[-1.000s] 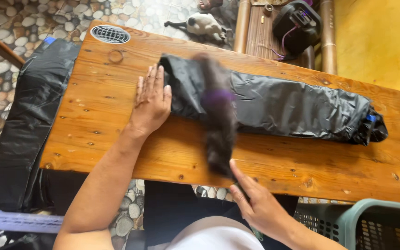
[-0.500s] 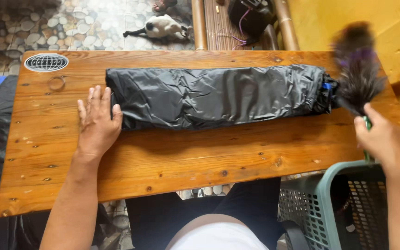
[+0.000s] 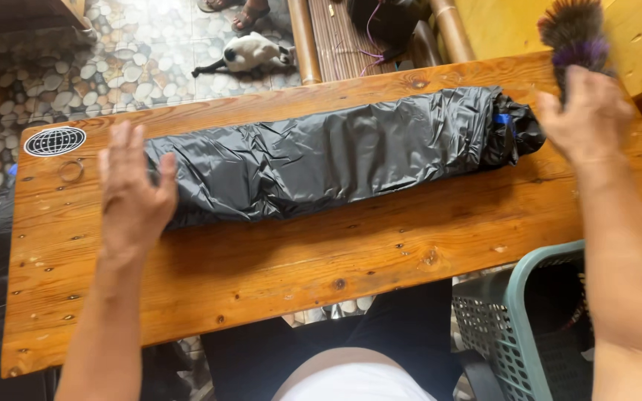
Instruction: The person zips a small black pouch and places it into a basket. They then retrieve a large black plastic bag, unfold it on a wooden table, and use a feather duster to wipe the surface. Finally, they fold the bag into a compact roll.
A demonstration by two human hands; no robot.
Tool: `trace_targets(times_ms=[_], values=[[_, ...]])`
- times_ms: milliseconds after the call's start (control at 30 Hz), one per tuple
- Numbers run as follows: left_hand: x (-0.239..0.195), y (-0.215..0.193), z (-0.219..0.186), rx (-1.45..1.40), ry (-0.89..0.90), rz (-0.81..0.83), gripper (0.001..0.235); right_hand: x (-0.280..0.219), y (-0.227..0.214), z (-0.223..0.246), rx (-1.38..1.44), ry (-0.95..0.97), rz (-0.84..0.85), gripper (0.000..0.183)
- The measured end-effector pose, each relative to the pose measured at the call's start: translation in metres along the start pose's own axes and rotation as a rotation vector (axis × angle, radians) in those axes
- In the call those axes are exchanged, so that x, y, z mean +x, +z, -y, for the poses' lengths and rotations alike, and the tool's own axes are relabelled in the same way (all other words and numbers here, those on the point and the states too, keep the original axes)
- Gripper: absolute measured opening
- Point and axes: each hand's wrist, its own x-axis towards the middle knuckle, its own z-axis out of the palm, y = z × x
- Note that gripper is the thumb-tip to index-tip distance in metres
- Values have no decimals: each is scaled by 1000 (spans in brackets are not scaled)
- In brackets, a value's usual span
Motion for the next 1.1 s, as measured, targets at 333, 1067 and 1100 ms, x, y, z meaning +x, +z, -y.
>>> trace_targets(times_ms=[333, 1067, 1100], values=[[26, 99, 49, 337, 171, 29, 88, -1, 13, 126, 150, -172, 313, 77], [20, 103, 94, 79, -86, 32, 77, -60, -59, 266, 305, -481, 69, 65], [20, 102, 94, 96, -63, 9, 76, -71, -48, 290, 340, -653, -166, 57]])
